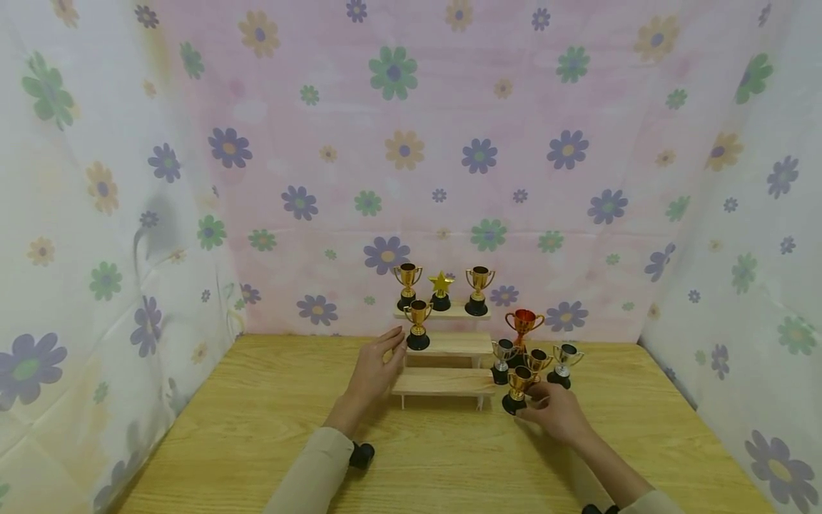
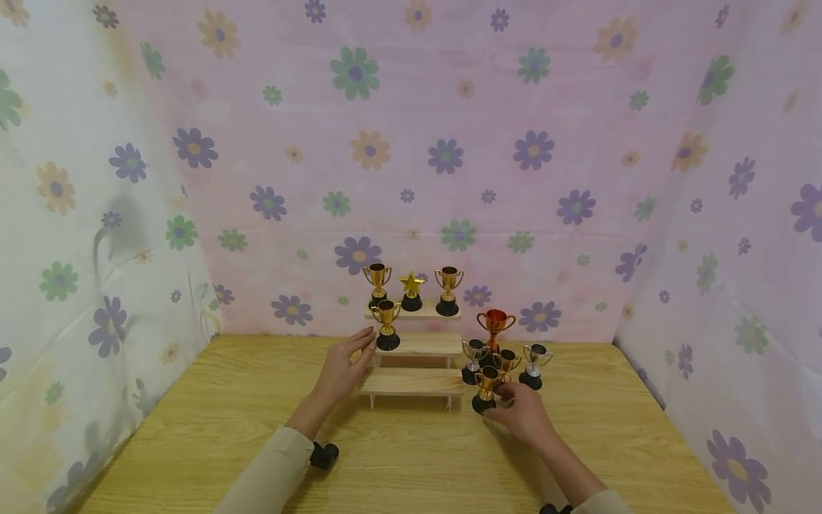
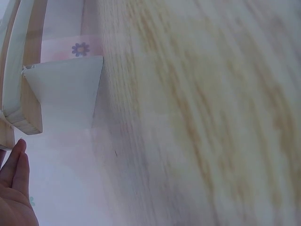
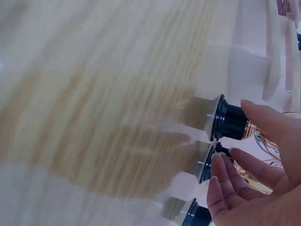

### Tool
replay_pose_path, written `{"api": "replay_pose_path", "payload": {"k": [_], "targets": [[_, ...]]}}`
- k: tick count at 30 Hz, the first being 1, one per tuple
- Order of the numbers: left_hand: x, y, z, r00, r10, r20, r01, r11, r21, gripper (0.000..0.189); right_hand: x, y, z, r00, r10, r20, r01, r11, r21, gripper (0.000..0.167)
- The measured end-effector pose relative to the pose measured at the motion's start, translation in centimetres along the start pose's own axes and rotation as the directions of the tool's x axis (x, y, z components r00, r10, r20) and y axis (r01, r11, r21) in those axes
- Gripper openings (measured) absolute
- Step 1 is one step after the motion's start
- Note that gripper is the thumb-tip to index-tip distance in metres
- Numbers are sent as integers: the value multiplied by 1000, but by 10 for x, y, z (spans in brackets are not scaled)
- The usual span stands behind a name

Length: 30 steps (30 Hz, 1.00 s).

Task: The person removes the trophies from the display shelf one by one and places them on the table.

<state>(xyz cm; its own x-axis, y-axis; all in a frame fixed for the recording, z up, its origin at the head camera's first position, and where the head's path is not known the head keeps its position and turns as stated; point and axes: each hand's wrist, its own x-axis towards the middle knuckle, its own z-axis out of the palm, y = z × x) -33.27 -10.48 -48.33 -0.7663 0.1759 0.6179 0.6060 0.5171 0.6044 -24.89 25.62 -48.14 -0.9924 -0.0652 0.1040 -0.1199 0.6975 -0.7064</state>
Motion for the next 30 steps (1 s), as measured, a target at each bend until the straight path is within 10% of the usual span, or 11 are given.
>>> {"api": "replay_pose_path", "payload": {"k": [30], "targets": [[0, -2, 1, 1000, -16, -2, 16, 1000, 7, 34, -28, -53, 2, 997, -71, 21, 70, 995, 65, 41]]}}
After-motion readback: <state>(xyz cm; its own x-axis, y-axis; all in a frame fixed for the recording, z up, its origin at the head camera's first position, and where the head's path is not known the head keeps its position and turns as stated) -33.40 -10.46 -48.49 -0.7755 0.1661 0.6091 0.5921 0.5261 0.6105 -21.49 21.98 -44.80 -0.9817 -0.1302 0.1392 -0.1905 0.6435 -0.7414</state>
